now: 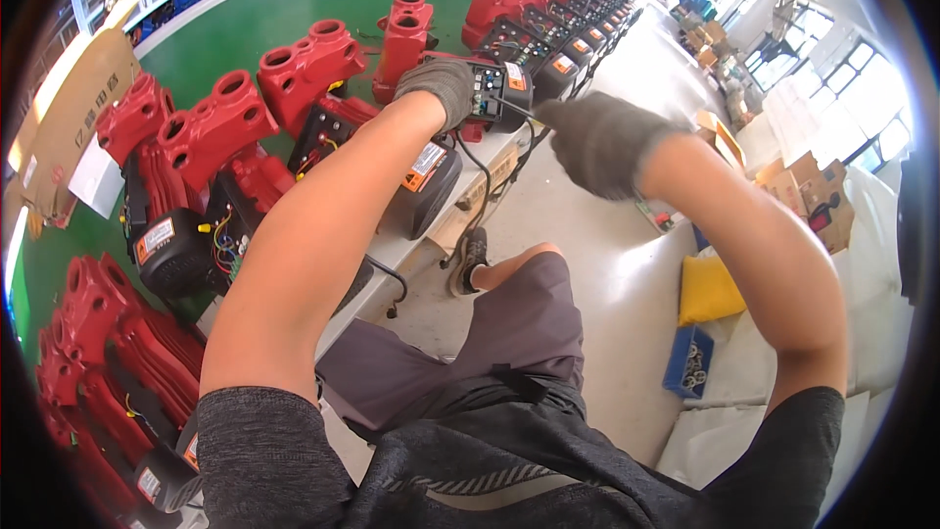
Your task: The person connects wires into a control box on a pump using a screwdriver to tighten the terminals. The person also handles a small black plastic component by hand.
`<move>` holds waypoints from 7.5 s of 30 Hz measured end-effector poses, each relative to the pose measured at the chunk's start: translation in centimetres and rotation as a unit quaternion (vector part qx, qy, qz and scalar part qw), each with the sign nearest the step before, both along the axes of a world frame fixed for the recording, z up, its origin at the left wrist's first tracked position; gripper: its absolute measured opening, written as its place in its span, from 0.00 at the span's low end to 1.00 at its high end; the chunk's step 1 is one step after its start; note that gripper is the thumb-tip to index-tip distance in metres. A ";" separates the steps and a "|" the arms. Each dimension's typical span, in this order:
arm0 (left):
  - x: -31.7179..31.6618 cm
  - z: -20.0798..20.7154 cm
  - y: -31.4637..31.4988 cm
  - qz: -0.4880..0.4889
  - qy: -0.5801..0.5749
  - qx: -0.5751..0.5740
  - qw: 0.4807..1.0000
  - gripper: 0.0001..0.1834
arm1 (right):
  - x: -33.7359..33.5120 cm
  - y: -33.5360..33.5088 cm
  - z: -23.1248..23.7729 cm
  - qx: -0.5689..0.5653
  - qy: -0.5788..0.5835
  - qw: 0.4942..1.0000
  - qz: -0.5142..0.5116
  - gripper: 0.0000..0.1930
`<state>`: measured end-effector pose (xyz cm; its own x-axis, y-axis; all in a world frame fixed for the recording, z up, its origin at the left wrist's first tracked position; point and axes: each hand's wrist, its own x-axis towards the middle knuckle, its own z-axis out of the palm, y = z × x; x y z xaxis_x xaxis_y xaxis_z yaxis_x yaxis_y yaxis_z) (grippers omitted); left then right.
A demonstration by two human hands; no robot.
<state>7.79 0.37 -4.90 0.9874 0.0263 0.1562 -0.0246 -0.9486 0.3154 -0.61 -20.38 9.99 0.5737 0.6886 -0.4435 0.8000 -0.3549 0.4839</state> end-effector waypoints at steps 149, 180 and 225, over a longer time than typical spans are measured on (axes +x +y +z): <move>-1.4 2.2 0.0 -0.019 0.065 -0.050 0.996 0.16 | -1.7 -2.8 2.2 0.164 -0.064 0.959 0.221 0.12; -2.3 3.0 -0.6 -0.015 0.066 -0.054 0.996 0.10 | -4.6 -11.7 -2.9 0.549 0.171 0.816 -0.052 0.12; -4.5 3.8 -3.6 0.028 -0.106 0.049 0.993 0.12 | -3.6 -18.5 -23.7 0.584 0.604 0.341 -0.421 0.13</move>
<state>3.26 -3.20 -1.10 0.9296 0.0556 0.3643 -0.0262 -0.9761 0.2159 -4.20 -38.90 -13.69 0.6705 0.6177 -0.4110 -0.4581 -0.0912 -0.8842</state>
